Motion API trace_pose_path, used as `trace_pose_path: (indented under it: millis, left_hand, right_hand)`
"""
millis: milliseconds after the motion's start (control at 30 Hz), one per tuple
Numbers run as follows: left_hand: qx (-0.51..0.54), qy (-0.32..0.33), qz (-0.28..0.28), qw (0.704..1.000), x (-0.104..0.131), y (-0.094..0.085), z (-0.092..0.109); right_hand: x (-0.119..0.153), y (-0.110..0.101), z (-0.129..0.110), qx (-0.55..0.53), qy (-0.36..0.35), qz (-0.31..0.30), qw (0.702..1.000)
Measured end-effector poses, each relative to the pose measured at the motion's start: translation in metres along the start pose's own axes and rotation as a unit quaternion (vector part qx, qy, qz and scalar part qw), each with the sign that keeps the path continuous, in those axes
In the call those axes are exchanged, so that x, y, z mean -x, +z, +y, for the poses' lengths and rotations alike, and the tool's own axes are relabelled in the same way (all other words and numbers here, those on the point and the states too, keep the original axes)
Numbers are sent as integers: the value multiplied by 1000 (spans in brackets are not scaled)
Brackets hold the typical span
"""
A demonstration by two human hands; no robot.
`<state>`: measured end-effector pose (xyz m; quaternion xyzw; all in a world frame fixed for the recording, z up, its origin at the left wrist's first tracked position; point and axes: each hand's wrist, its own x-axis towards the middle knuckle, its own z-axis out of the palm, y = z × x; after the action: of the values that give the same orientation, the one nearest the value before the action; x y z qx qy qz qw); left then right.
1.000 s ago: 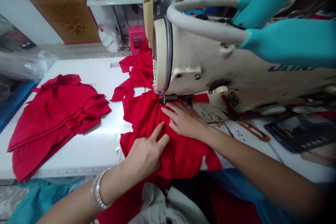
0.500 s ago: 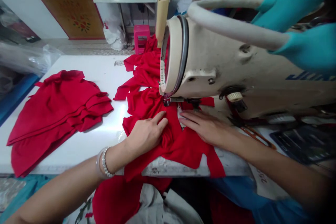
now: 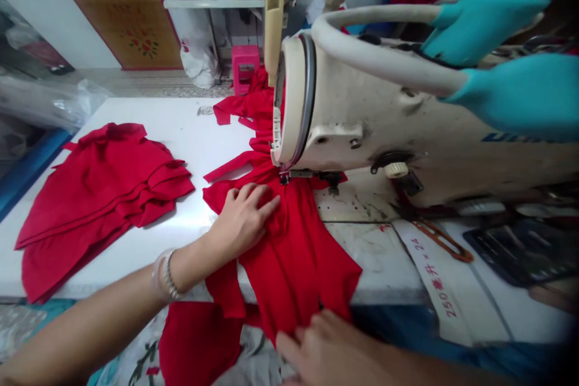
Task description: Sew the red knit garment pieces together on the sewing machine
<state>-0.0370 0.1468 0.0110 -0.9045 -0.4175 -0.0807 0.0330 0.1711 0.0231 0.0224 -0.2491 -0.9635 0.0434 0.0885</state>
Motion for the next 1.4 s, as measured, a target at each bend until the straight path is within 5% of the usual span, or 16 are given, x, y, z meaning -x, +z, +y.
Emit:
trace_pose_path:
  millis: [100, 167, 300, 467, 700, 800, 900, 1133, 1233, 1400]
  left_hand:
    - [-4, 89, 14, 996, 24, 2, 6]
    - [21, 80, 11, 997, 30, 3, -3]
    - [36, -35, 48, 998, 23, -3, -25]
    - [67, 127, 86, 986, 36, -9, 5]
    - [188, 29, 109, 976, 43, -8, 11]
    - [185, 66, 132, 972, 43, -17, 20]
    - [174, 110, 87, 975, 48, -14, 33]
    - [204, 53, 102, 972, 50, -2, 39]
    - [200, 89, 135, 966, 48, -5, 40]
    - [204, 114, 111, 966, 50, 1, 42]
  right_hand:
    - [-10, 8, 20, 34, 73, 138, 987]
    - [-8, 12, 36, 57, 60, 170, 982]
    - [6, 24, 38, 64, 53, 144, 986]
    - [10, 35, 14, 59, 59, 182, 980]
    - [6, 46, 1, 58, 150, 159, 974]
    - [5, 56, -4, 67, 172, 165, 969]
    - [6, 63, -10, 81, 188, 172, 964]
    - [9, 65, -12, 83, 185, 173, 964]
    - [11, 66, -12, 82, 186, 171, 964]
    - [12, 68, -12, 79, 188, 181, 962]
